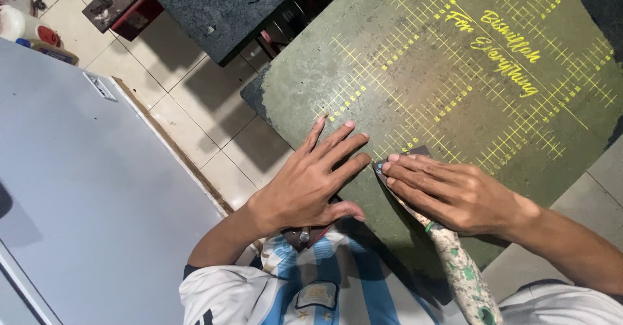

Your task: Scraping residue off a screen printing board using a hand scraper to prepare it for reuse.

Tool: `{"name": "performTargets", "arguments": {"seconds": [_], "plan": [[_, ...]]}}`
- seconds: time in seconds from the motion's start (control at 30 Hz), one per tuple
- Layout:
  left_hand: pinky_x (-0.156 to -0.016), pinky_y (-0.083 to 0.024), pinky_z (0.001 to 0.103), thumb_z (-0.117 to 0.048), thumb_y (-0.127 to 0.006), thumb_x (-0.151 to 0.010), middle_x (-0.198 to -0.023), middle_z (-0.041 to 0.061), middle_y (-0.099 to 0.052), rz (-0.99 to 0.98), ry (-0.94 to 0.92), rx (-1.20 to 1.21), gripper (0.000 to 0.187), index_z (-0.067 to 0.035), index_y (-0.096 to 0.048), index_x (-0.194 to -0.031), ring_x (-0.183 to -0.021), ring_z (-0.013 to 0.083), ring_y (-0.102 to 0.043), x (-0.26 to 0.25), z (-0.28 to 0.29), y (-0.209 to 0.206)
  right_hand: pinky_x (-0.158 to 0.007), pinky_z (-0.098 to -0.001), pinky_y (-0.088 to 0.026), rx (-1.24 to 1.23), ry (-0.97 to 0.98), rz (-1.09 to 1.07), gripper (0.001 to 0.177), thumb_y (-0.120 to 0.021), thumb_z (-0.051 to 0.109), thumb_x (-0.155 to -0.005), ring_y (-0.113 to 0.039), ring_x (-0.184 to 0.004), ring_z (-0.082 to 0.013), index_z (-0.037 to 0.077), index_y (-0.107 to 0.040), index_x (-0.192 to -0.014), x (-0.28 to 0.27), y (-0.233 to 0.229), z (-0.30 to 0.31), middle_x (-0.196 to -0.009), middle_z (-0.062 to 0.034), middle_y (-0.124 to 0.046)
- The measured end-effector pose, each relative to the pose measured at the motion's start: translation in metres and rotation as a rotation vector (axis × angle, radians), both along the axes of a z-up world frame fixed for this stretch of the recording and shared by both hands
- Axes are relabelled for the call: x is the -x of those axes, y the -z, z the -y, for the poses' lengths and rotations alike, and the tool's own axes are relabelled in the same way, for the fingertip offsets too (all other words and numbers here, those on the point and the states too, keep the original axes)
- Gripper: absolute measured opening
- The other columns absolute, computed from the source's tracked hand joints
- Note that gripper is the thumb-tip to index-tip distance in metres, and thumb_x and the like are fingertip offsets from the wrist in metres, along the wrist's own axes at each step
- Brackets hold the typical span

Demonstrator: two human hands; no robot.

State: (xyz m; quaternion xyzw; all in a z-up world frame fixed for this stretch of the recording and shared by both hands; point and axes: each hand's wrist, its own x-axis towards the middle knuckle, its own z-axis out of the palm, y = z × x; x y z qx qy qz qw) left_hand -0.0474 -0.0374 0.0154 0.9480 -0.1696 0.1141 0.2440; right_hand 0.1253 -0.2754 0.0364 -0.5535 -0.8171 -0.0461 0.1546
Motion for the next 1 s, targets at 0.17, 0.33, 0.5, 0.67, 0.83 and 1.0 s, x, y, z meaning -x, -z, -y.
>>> {"name": "performTargets", "arguments": {"seconds": [0.17,0.33,0.5,0.67,0.83,1.0], "plan": [[-0.126,-0.016,0.066,-0.069,-0.058,-0.092,-0.155,0.022,-0.046,-0.006,0.004,-0.024,0.082,-0.008,-0.051,-0.146,-0.152,0.0425,-0.035,0.001,-0.001,0.005,-0.111,-0.0461,-0.053,-0.006,0.003,0.02,0.037,-0.054,0.009,-0.103,-0.059,-0.133,-0.0362,-0.004,-0.055,-0.138,0.001,0.001,-0.001,-0.142,-0.0219,-0.059],[-0.125,-0.016,0.067,-0.069,-0.054,-0.093,-0.155,0.024,-0.045,-0.006,0.01,-0.044,0.078,-0.012,-0.052,-0.145,-0.151,0.0435,-0.036,0.0,-0.001,0.005,-0.113,-0.0461,-0.052,0.007,0.012,0.064,0.042,-0.057,0.009,-0.103,-0.056,-0.136,-0.0357,-0.003,-0.051,-0.143,0.0,0.003,-0.001,-0.146,-0.0222,-0.055],[-0.124,-0.02,0.075,-0.064,-0.061,-0.092,-0.153,0.026,-0.045,0.033,0.017,0.151,0.076,-0.012,-0.048,-0.146,-0.15,0.0464,-0.039,0.0,-0.003,0.013,-0.11,-0.046,-0.053,-0.046,0.029,0.061,0.035,-0.056,0.011,-0.104,-0.061,-0.131,-0.0365,-0.004,-0.058,-0.135,0.005,-0.005,-0.008,-0.141,-0.0252,-0.059],[-0.124,-0.03,0.078,-0.042,-0.061,-0.097,-0.149,0.024,-0.049,0.127,-0.065,0.427,0.049,-0.008,-0.057,-0.132,-0.14,0.041,-0.056,-0.012,-0.001,-0.001,-0.112,-0.0479,-0.053,-0.128,0.005,0.071,0.036,-0.063,0.007,-0.103,-0.062,-0.13,-0.0413,-0.008,-0.056,-0.135,0.002,-0.024,-0.022,-0.141,-0.0265,-0.058],[-0.1,-0.064,0.039,-0.013,-0.07,-0.095,-0.13,0.017,-0.062,0.06,-0.182,0.744,0.009,-0.006,-0.068,-0.099,-0.121,0.0296,-0.065,-0.04,-0.018,-0.034,-0.11,-0.0515,-0.052,-0.199,-0.059,0.218,0.032,-0.062,0.006,-0.103,-0.064,-0.125,-0.0466,-0.009,-0.06,-0.132,-0.014,-0.04,-0.045,-0.135,-0.0322,-0.062],[-0.097,-0.057,0.036,-0.011,-0.067,-0.095,-0.114,0.009,-0.07,0.025,-0.287,0.779,0.008,-0.011,-0.063,-0.089,-0.11,0.0219,-0.067,-0.068,-0.046,-0.042,-0.114,-0.0507,-0.049,-0.299,-0.046,0.453,0.035,-0.072,0.0,-0.102,-0.063,-0.13,-0.0439,-0.004,-0.063,-0.136,-0.042,-0.027,-0.074,-0.14,-0.0293,-0.062]]}}
